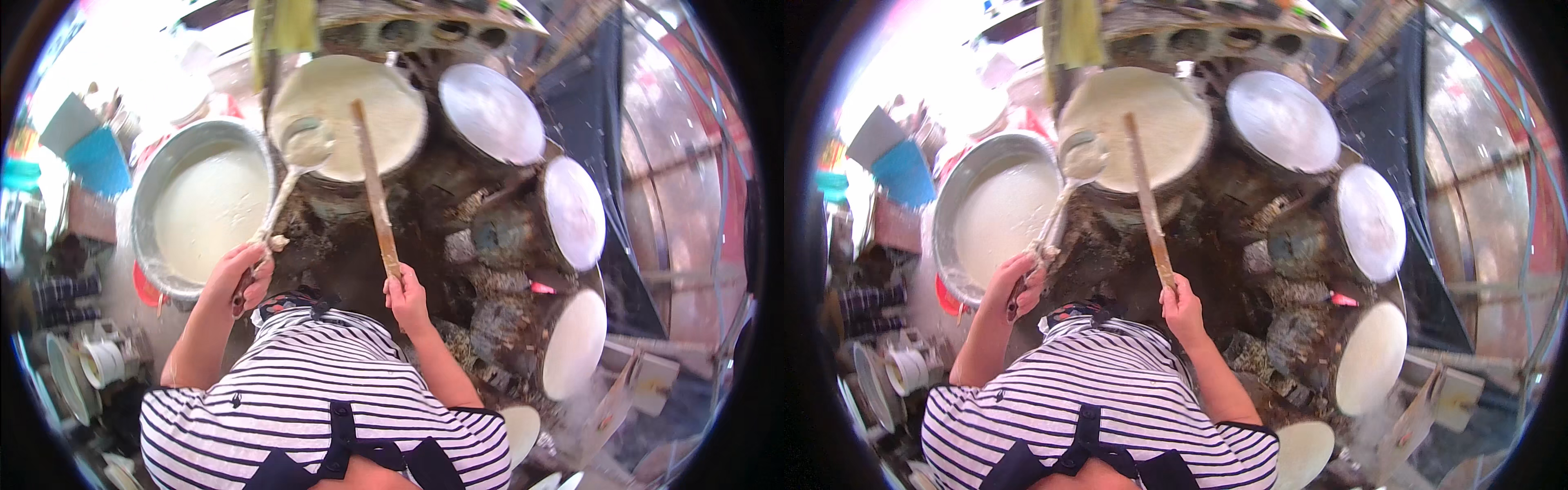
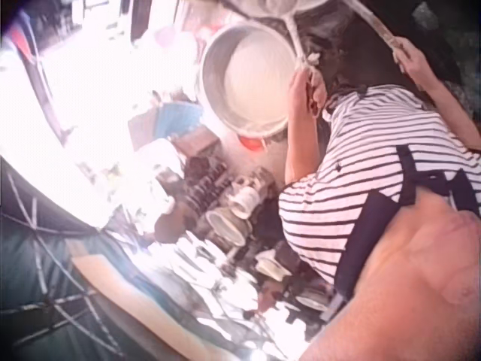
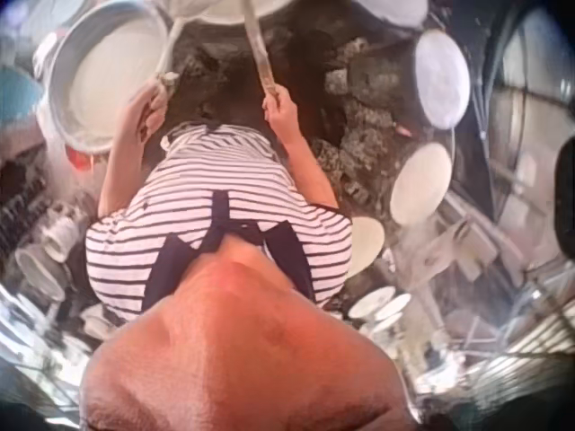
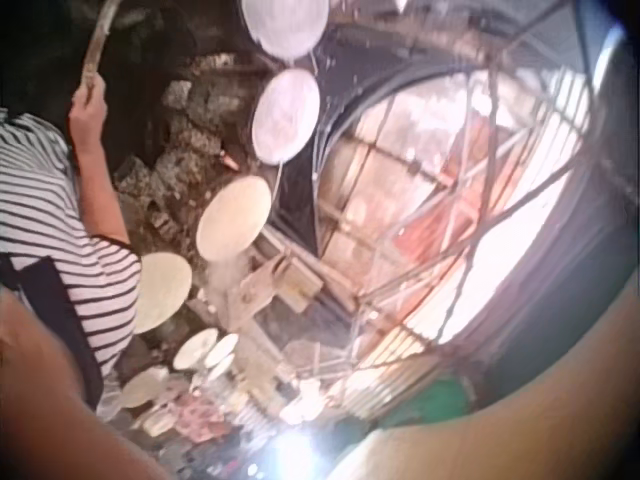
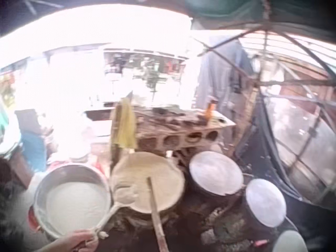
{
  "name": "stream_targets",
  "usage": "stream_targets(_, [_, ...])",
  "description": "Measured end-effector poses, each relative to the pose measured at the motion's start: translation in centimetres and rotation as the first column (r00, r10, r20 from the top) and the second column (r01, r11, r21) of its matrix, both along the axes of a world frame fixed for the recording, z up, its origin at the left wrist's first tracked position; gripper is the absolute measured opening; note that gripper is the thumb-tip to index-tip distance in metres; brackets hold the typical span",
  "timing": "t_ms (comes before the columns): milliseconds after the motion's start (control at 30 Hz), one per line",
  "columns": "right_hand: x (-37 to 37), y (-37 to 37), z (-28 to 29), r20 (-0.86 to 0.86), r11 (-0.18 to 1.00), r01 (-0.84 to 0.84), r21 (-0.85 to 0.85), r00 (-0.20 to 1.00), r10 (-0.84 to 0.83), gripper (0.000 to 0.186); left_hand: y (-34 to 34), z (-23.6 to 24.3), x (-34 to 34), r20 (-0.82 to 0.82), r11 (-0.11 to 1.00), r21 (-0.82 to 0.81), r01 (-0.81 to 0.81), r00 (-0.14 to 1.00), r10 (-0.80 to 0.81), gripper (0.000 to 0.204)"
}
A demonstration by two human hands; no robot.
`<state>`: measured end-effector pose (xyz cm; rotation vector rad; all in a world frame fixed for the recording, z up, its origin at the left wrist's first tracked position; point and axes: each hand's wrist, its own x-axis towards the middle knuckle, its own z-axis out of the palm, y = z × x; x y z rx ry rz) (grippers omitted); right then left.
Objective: The person ladles batter onto multiple hot pans, spreads it into thin crepes, and removes cooked crepes to a stack. The person uses a ladle and a wooden spreader to manage several crepes simultaneously.
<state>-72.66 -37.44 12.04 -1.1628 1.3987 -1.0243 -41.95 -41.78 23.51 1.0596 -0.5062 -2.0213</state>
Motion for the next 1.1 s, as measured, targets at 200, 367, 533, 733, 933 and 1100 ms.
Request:
stream_targets(200, [8.0, -16.1, -0.3, -0.753, 0.844, -0.534, 0.051, 0.534, 0.383, 0.028, -1.5, -8.7, 8.5, 0.254, 0.88, 0.125, -0.459, 0.872, 0.418, 0.017])
stream_targets(367, [16.7, -26.1, -4.6, -0.842, 0.687, -0.685, 0.244, 0.203, 0.5, 0.016, -3.6, -17.5, 11.0, 0.2, 0.784, 0.233, -0.575, 0.818, 0.54, 0.019])
stream_targets(533, [23.5, -27.8, -5.6, -0.509, 0.61, -0.685, 0.398, 0.389, 0.768, 0.024, -6.9, -22.1, 9.6, 0.122, 0.676, 0.318, -0.664, 0.736, 0.666, 0.022])
stream_targets(733, [25.7, -23.7, -4.2, -0.191, 0.474, -0.753, 0.456, 0.437, 0.879, 0.02, -10.7, -22.0, 6.4, 0.142, 0.639, 0.35, -0.685, 0.713, 0.687, 0.02])
stream_targets(933, [15.1, -30.1, -1.8, -0.877, 0.778, -0.492, -0.391, 0.456, -0.152, 0.032, -11.6, -22.9, 7.3, 0.102, 0.68, 0.395, -0.618, 0.765, 0.635, 0.017])
stream_targets(1100, [7.3, -32.5, -3.3, -0.872, 0.789, -0.414, -0.453, 0.39, -0.296, 0.028, -13.0, -23.1, 7.5, 0.039, 0.72, 0.392, -0.572, 0.793, 0.608, 0.016])
